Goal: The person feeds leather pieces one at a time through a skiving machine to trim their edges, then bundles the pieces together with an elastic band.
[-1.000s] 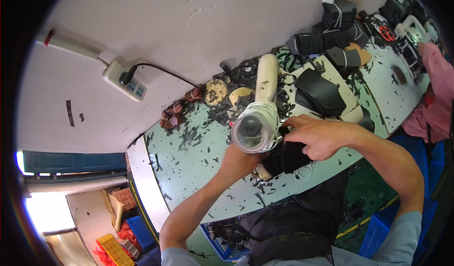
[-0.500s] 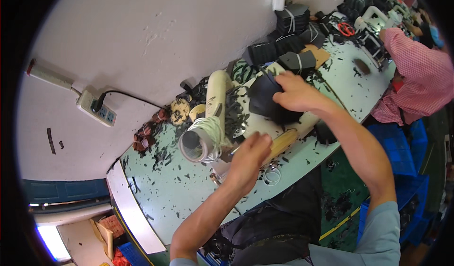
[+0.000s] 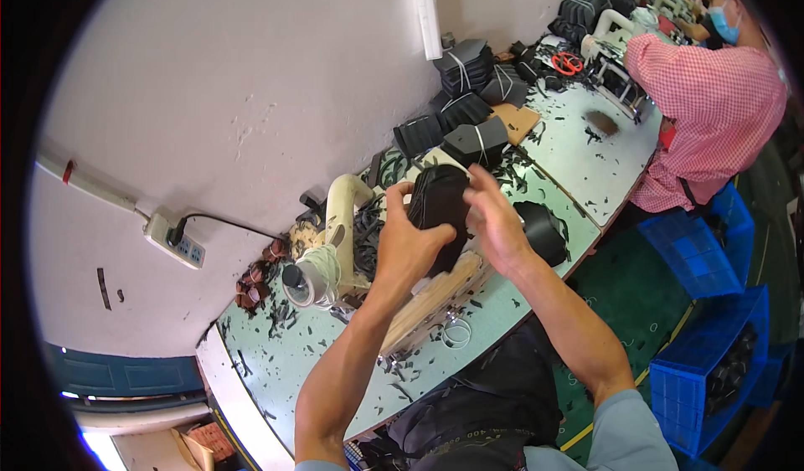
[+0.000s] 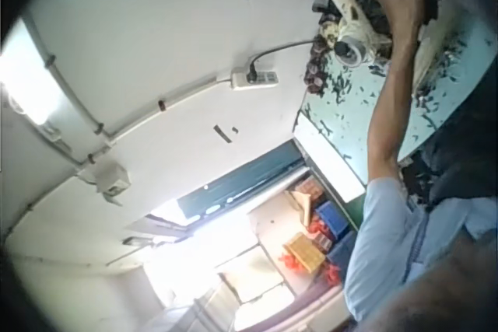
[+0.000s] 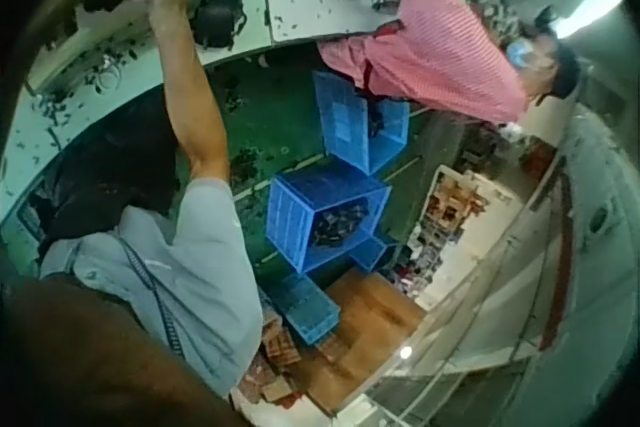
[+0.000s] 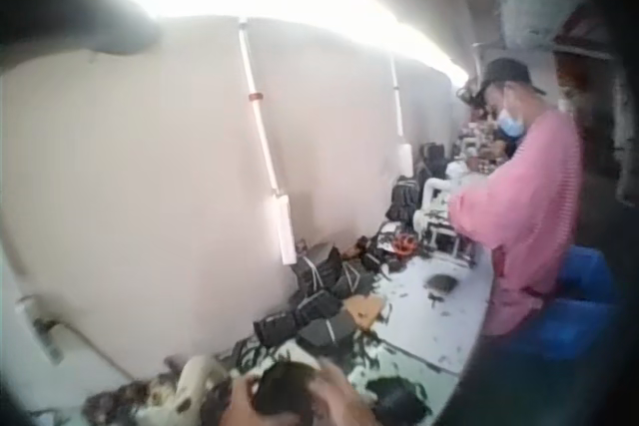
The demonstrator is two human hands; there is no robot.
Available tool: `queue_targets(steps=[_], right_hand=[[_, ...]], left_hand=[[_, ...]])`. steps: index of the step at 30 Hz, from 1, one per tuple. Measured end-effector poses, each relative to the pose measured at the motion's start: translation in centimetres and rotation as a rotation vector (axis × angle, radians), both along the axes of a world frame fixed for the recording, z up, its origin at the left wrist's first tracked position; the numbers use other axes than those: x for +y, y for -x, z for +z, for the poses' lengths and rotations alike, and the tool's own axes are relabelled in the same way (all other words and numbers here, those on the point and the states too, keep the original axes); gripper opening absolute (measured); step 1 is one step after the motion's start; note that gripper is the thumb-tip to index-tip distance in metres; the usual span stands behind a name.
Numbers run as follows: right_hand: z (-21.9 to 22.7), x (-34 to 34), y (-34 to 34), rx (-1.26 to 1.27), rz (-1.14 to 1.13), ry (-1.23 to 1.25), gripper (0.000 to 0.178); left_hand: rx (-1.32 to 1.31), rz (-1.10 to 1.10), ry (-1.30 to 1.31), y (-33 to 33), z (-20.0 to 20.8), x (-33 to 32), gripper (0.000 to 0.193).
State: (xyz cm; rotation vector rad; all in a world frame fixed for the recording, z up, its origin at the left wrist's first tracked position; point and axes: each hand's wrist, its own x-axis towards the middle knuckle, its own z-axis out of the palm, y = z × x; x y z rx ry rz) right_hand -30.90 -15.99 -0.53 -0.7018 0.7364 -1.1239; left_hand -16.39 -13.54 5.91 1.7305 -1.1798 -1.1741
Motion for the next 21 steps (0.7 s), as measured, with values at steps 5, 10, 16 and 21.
queue_targets(steps=[5, 10, 16, 21], right_hand=[[-0.7, -0.9, -0.8, 0.616, -0.092, 0.511, 0.044], [-3.1, -1.5, 0.2, 0.791, -0.216, 0.544, 0.034], [-9.1, -1.2, 12.7, 1.126, -0.668, -0.059, 0.061], [-11.1, -0.6, 16.2, 1.105, -0.092, -0.372, 0.082]], left_hand=[[-0.669, -0.401, 0.258, -0.8, -3.1, 1.0, 0.074], [-0.949, -0.532, 0.391, -0.7, -3.8, 1.0, 0.078], [-1.017, -0.592, 0.348, 0.4, -2.5, 0.7, 0.065], [-1.047, -0.607, 0.300, 0.5, -2.4, 0.7, 0.067]])
